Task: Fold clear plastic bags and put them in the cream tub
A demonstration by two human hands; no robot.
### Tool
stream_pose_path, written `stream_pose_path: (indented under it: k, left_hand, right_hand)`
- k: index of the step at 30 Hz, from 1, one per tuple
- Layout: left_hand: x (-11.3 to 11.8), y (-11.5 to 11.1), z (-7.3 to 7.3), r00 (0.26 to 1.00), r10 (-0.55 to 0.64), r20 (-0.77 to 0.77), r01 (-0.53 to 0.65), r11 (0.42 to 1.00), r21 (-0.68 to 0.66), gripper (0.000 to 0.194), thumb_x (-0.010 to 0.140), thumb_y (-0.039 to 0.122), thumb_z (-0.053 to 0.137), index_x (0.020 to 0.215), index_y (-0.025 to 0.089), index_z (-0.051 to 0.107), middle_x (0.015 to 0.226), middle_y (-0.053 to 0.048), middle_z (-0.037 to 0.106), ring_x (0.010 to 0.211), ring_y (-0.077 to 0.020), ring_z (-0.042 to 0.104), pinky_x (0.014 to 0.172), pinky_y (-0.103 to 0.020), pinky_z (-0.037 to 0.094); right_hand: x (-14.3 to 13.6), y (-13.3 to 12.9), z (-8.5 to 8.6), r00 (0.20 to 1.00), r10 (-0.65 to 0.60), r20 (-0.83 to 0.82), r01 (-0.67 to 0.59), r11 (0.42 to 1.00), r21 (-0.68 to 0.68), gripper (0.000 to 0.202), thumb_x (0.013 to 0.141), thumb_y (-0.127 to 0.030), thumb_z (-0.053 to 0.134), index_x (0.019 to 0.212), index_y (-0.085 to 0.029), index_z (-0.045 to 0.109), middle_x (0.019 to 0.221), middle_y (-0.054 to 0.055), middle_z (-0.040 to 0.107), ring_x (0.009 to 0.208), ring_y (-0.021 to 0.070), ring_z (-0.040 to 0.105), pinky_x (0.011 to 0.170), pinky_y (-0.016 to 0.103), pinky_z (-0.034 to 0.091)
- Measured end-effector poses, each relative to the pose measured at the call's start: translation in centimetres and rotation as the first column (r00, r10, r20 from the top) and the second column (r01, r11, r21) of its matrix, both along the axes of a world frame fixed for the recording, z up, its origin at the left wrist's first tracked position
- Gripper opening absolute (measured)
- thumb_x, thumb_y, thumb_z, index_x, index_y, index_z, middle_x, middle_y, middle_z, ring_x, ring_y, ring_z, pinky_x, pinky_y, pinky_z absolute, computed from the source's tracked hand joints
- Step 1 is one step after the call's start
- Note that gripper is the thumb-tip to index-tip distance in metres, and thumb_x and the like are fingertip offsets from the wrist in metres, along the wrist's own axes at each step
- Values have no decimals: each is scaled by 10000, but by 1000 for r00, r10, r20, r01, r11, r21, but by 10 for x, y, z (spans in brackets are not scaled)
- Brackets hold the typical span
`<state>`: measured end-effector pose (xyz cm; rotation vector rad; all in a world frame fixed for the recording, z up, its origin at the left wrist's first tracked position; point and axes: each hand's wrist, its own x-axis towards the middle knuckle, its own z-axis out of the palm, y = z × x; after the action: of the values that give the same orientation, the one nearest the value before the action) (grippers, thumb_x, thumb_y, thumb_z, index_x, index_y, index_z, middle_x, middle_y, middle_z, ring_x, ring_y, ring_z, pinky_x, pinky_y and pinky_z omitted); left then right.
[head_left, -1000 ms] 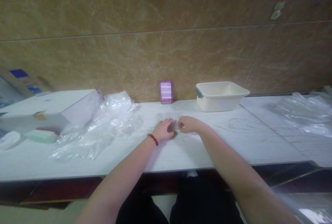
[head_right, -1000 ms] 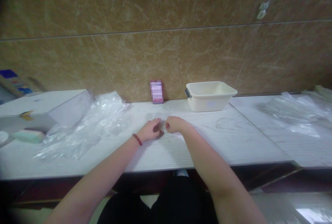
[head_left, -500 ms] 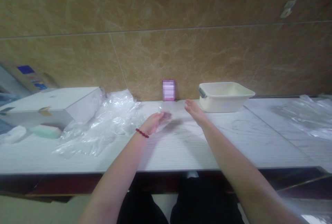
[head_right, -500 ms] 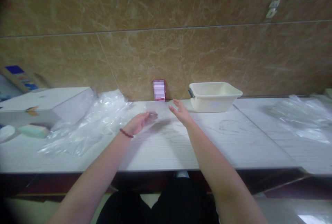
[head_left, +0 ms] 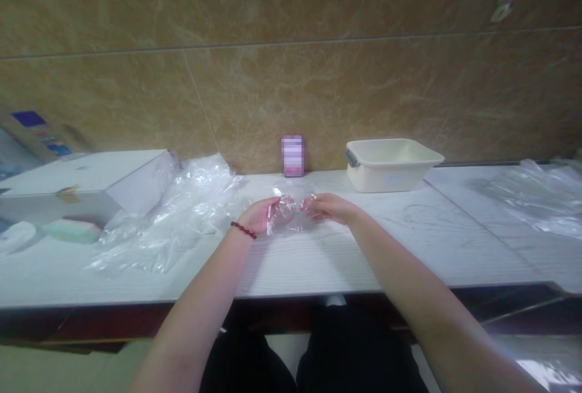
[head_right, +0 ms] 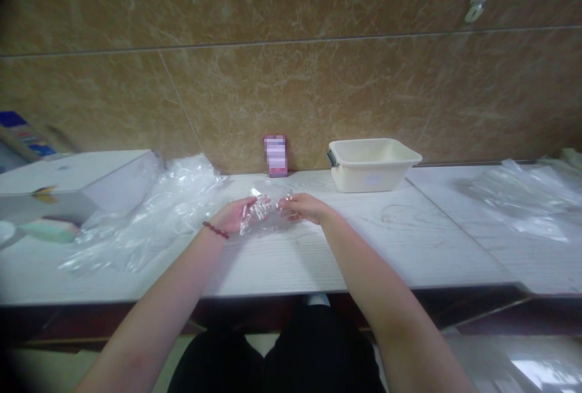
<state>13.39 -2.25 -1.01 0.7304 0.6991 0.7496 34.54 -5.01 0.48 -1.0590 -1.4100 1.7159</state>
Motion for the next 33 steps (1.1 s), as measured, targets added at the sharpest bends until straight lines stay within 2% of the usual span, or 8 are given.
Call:
stream_pose_path:
  k: [2,6,11,13,16,20,28,33]
  left_hand:
    - [0,-1,0,1000,-8,-14,9,999,48,190,788,171,438,901,106,576,883,-82,628,783,-166,590,728,-336,475]
    - [-1,-4,-1,991,5,-131,20,983,183,129,726,82,523,835,76,593,783,-86,642,669,-127,594,633,-234,480]
    - [-3,-3,-2,991,-36,-131,61,980,191,163,744,82,504,891,85,574,835,-92,636,722,-140,600,670,-259,483]
    - [-5,-2,-2,992,-43,-116,65,979,192,172,750,83,494,904,91,571,857,-92,633,752,-144,598,687,-261,481]
    - [-7,-2,-2,994,-49,-96,68,977,202,191,756,73,480,924,95,567,854,-87,634,764,-141,595,703,-259,476]
    - [-7,-3,-1,994,-46,-103,69,971,229,238,752,64,484,977,98,553,854,-84,638,748,-126,598,703,-230,466]
    - [-9,-8,2,993,-69,-97,92,963,254,471,738,76,504,1186,190,411,926,-71,628,795,-126,596,657,-202,469]
    - [-7,-10,2,998,-21,-57,36,961,276,442,729,66,501,1150,188,444,951,-72,621,768,-127,597,651,-223,475]
  right_hand:
    - [0,3,-3,996,-54,64,52,998,38,160,652,-242,623,760,-125,615,750,51,629,657,97,572,596,201,467]
    - [0,10,-9,981,-123,151,109,989,99,169,673,-279,602,655,-111,604,628,41,617,550,80,547,520,181,456]
    - [0,9,-7,969,-195,152,185,979,83,300,752,-374,491,645,-109,583,624,64,618,557,94,568,493,179,448]
    - [1,7,-5,978,-166,124,158,984,79,279,751,-376,491,708,-119,591,678,65,629,590,95,574,516,185,454]
    - [1,4,-2,986,-103,131,86,988,124,200,658,-272,616,809,-143,597,731,39,635,644,95,576,544,178,455]
    - [-1,2,0,975,-151,161,130,983,132,117,682,-235,587,724,-126,594,676,35,631,595,87,570,505,160,437]
    - [0,4,-4,992,-126,-3,126,988,86,222,763,-207,470,979,-190,516,640,6,622,546,81,569,521,194,451]
    - [-1,10,-10,975,-181,-132,195,976,97,136,759,-159,441,858,-176,533,644,6,617,514,77,561,494,184,427]
